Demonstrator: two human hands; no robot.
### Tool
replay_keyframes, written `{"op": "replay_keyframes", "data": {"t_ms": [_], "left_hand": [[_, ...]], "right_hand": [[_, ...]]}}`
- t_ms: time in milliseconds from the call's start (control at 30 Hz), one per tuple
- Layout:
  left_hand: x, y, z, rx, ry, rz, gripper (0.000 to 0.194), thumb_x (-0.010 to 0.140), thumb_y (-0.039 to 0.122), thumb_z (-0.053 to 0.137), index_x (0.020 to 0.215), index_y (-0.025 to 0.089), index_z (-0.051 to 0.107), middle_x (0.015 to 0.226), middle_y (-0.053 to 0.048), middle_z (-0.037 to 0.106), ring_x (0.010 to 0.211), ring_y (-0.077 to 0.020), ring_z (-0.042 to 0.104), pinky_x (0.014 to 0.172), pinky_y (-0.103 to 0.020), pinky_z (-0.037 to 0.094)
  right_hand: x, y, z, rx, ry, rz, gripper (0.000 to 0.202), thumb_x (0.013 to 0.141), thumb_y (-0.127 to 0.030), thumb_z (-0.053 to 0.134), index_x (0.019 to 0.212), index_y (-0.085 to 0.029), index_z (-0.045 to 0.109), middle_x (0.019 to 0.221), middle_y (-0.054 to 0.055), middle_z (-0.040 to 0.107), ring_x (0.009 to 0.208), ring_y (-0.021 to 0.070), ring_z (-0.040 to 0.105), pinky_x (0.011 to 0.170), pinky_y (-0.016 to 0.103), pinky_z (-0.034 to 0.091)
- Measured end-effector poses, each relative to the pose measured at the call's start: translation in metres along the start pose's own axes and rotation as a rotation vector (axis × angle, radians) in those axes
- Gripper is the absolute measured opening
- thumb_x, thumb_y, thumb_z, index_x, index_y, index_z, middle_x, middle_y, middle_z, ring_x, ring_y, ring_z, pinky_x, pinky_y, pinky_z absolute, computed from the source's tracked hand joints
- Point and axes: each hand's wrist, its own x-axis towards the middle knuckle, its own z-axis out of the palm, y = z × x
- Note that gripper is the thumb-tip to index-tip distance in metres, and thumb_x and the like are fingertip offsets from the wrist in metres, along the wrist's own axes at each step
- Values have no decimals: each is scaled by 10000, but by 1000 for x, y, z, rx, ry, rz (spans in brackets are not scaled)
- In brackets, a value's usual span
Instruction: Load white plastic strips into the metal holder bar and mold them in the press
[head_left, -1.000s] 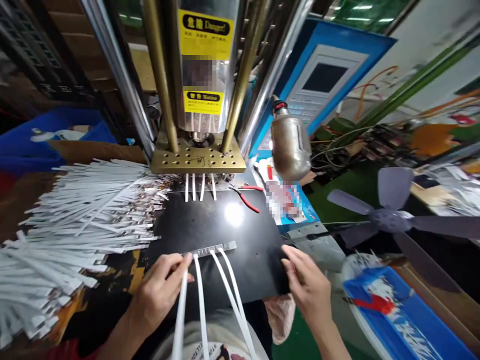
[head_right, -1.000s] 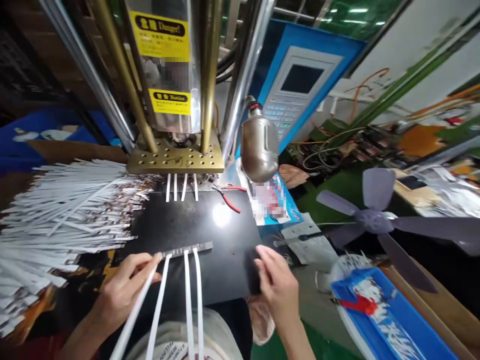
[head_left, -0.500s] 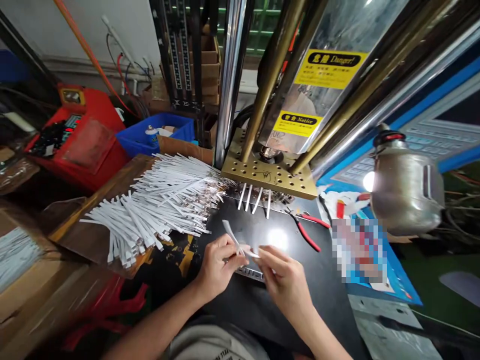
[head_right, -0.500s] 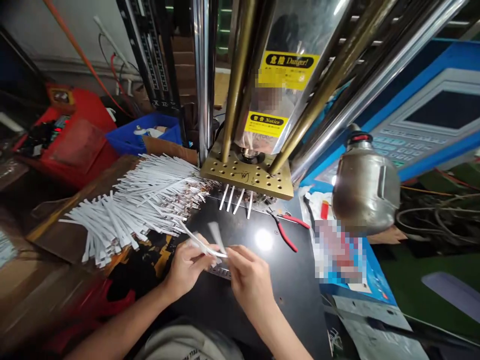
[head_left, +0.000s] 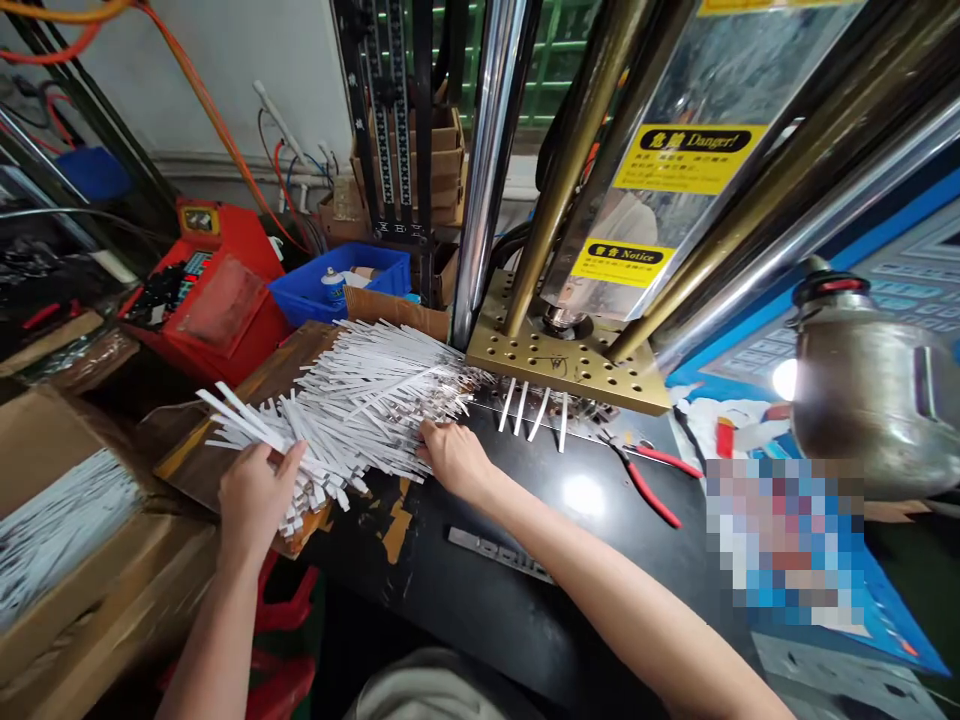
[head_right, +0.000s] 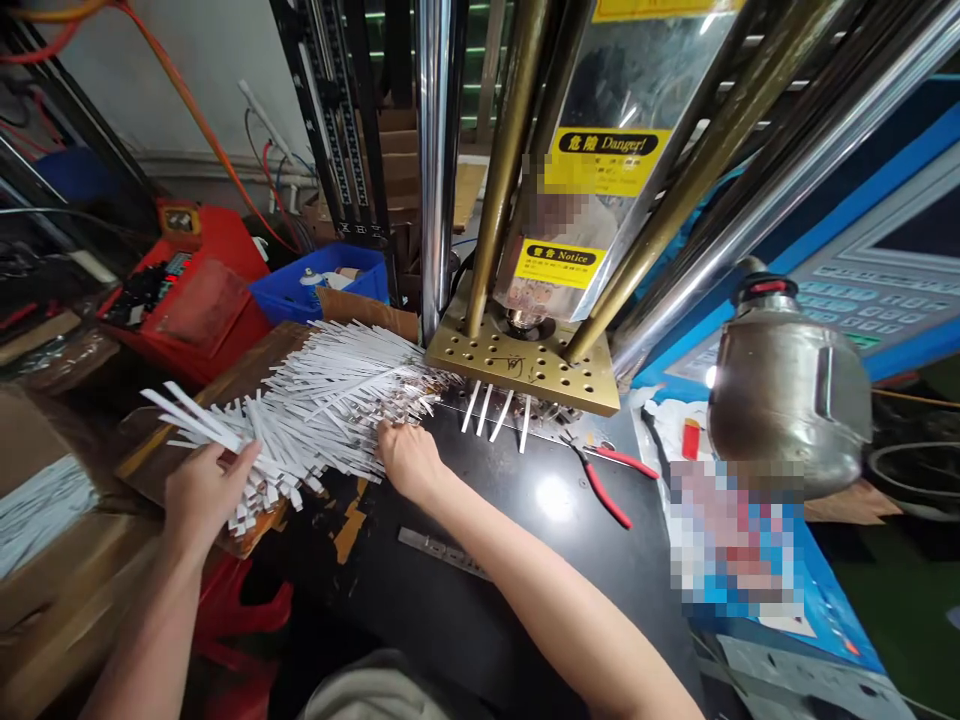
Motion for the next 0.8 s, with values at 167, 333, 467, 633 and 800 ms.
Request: {"op": "replay_keyframes", "data": {"t_ms": [167, 333, 467, 633, 800], "left_hand": [[3, 27, 12, 84, 157, 410, 531, 949, 425, 496, 1314, 38, 502, 1100, -226, 568, 1008, -364, 560, 836, -455, 471], [17, 77, 32, 68, -272, 1192, 329, 934, 75, 432, 1148, 216, 638, 1089, -88, 625, 1025, -249, 558, 821, -350, 413], [41, 91, 43, 75, -340, 1300, 301, 923, 47, 393, 921, 190, 658, 907, -59, 649, 908, -226, 574, 763, -345, 376], [43, 110, 33, -252, -307, 1283, 209, 977, 153, 424, 896, 179, 615, 840, -31, 667, 804, -192, 616, 784, -363, 428], [9, 160, -12, -1015, -233, 983, 18, 917, 227, 633, 899, 230, 633, 859, 29, 648, 784, -129, 630, 690, -336, 498]], "right_hand": [[-33, 19, -6, -76, -46, 13, 157, 874, -46, 493, 908, -126, 623, 929, 120, 683, 853, 236, 670, 677, 267, 415], [-88, 57, -4, -189, -103, 212, 230, 897, -36, 443, 902, -156, 638, 863, 73, 656, 777, 195, 643, 618, 269, 374], [-133, 85, 9, -241, 105, 318, 260, 935, -77, 437, 859, -173, 667, 905, 71, 647, 789, 186, 611, 678, 267, 400], [-185, 96, 26, -4, 709, 390, 199, 959, -163, 510, 940, -212, 702, 825, 28, 663, 672, 144, 609, 589, 240, 436], [-204, 59, 36, 485, 744, 212, 133, 944, -139, 568, 958, -228, 667, 878, 18, 717, 788, 140, 684, 717, 238, 541]]}}
